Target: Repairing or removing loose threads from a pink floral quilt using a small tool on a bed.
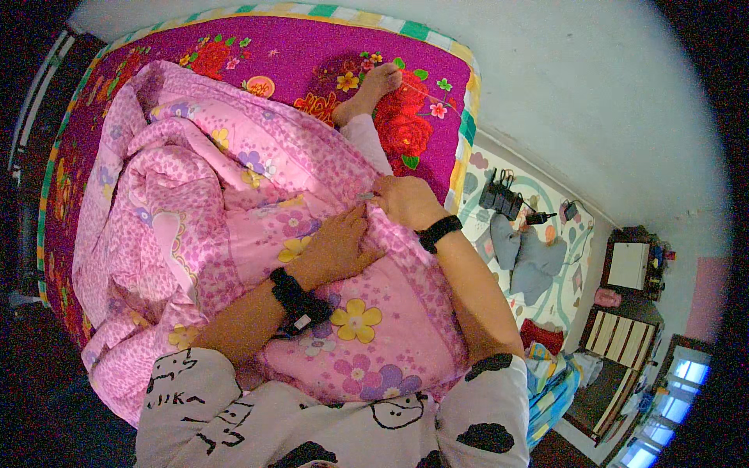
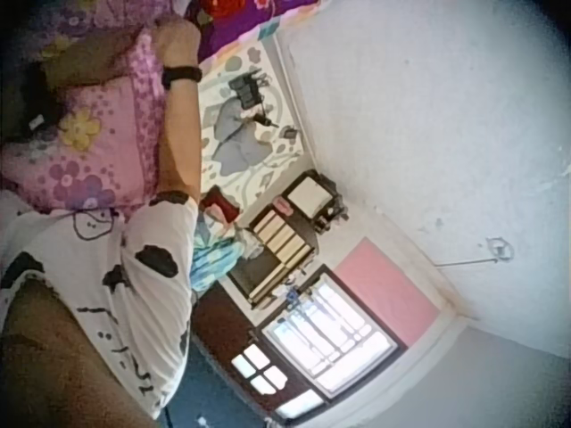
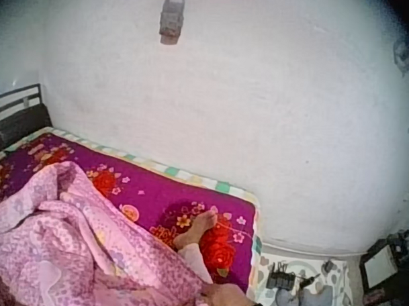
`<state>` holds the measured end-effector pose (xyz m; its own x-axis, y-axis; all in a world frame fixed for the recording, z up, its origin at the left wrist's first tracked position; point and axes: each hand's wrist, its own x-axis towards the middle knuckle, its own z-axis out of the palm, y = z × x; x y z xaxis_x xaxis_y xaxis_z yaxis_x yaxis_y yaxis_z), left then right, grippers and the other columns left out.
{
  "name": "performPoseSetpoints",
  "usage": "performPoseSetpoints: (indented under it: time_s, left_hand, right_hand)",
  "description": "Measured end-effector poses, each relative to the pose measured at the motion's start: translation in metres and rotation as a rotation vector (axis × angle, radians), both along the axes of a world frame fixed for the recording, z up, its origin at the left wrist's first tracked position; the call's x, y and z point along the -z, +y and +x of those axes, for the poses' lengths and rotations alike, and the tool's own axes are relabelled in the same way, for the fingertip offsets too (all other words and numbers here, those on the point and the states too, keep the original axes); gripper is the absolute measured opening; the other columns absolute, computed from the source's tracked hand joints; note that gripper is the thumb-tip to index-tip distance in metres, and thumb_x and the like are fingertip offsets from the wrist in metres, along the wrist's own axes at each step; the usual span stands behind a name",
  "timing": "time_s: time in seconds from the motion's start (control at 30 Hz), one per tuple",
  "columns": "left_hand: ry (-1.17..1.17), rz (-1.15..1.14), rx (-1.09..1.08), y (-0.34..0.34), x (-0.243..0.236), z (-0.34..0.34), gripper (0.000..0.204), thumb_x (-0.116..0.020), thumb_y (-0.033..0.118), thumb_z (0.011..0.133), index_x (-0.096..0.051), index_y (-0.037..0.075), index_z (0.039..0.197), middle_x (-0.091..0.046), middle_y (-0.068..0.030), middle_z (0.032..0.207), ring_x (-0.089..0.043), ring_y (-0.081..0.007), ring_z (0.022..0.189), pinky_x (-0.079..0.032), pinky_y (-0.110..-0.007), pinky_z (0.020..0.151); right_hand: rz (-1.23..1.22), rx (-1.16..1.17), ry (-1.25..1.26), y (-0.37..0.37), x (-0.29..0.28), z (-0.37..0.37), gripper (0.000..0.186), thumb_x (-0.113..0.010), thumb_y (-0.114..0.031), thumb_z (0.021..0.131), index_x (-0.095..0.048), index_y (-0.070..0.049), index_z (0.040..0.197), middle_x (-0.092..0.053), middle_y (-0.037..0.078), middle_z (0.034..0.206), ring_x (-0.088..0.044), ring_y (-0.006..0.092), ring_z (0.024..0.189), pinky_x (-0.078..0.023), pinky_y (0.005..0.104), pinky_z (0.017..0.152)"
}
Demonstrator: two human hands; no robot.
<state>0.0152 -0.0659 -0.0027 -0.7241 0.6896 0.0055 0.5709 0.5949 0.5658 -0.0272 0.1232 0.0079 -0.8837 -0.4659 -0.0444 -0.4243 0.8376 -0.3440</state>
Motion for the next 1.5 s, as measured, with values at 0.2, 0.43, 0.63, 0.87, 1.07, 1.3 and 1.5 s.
performPoseSetpoints:
  time_s: [0.2, 0.43, 0.63, 0.87, 1.07, 1.3, 1.5]
  left_hand:
    - [-0.1, -0.006, -0.025, 0.001, -0.003, 0.004, 0.068, -0.055, 0.044, 0.079, -0.044, -0.012, 0.116, -0.037, -0.0303, 0.128, -0.038, -0.0399, 0.119, -0.032, -0.041, 0.1]
    - [-0.124, -0.027, -0.008, 0.0, -0.007, 0.004, 0.069, -0.055, 0.043, 0.08, -0.041, -0.012, 0.119, -0.036, -0.0298, 0.129, -0.037, -0.0393, 0.12, -0.031, -0.04, 0.102]
    - [-0.139, -0.021, -0.013, 0.001, -0.006, 0.004, 0.068, -0.055, 0.043, 0.08, -0.043, -0.012, 0.118, -0.036, -0.0297, 0.129, -0.037, -0.0394, 0.121, -0.03, -0.04, 0.102]
    - [-0.143, -0.032, -0.006, 0.001, -0.005, 0.003, 0.068, -0.055, 0.043, 0.08, -0.042, -0.012, 0.118, -0.036, -0.0306, 0.129, -0.037, -0.0401, 0.12, -0.03, -0.041, 0.102]
    - [-0.155, -0.004, -0.016, 0.001, -0.002, 0.004, 0.069, -0.054, 0.042, 0.08, -0.041, -0.014, 0.118, -0.036, -0.0323, 0.128, -0.037, -0.0417, 0.12, -0.029, -0.042, 0.102]
    - [-0.152, 0.0, -0.001, 0.0, 0.0, 0.005, 0.069, -0.053, 0.042, 0.081, -0.039, -0.014, 0.118, -0.034, -0.0343, 0.128, -0.034, -0.0436, 0.121, -0.028, -0.043, 0.103]
    - [-0.152, -0.017, 0.015, 0.003, 0.0, 0.004, 0.066, -0.052, 0.043, 0.082, -0.041, -0.013, 0.116, -0.031, -0.0326, 0.131, -0.033, -0.043, 0.122, -0.03, -0.043, 0.102]
  right_hand:
    - [0.013, -0.053, -0.012, -0.003, -0.003, -0.003, 0.019, -0.053, -0.02, 0.079, -0.057, -0.003, 0.085, -0.058, 0.015, 0.081, -0.058, 0.035, 0.076, -0.046, 0.0436, 0.064]
    - [0.039, -0.058, 0.024, -0.002, 0.0, -0.006, 0.024, -0.054, -0.027, 0.078, -0.057, -0.003, 0.083, -0.06, 0.018, 0.078, -0.06, 0.036, 0.071, -0.047, 0.0458, 0.06]
    - [0.054, -0.068, 0.01, -0.002, -0.001, -0.007, 0.025, -0.053, -0.027, 0.079, -0.057, -0.003, 0.083, -0.061, 0.017, 0.08, -0.059, 0.0363, 0.073, -0.048, 0.0453, 0.062]
    - [-0.036, -0.08, -0.047, -0.004, 0.001, -0.008, 0.027, -0.052, -0.029, 0.079, -0.058, -0.003, 0.085, -0.06, 0.017, 0.083, -0.058, 0.037, 0.078, -0.047, 0.0462, 0.066]
    - [-0.151, -0.039, -0.101, -0.001, 0.005, -0.007, 0.029, -0.052, -0.029, 0.081, -0.059, -0.004, 0.093, -0.06, 0.018, 0.088, -0.058, 0.0365, 0.082, -0.047, 0.0442, 0.071]
    - [-0.314, -0.003, -0.203, -0.015, 0.0, -0.015, 0.021, -0.056, -0.018, 0.081, -0.057, -0.002, 0.095, -0.059, 0.019, 0.087, -0.058, 0.0337, 0.082, -0.046, 0.0373, 0.07]
    - [-0.73, 0.249, -0.294, -0.008, -0.007, -0.026, 0.023, -0.053, -0.021, 0.088, -0.056, 0.0, 0.099, -0.059, 0.005, 0.084, -0.055, 0.0142, 0.077, -0.043, 0.0264, 0.07]
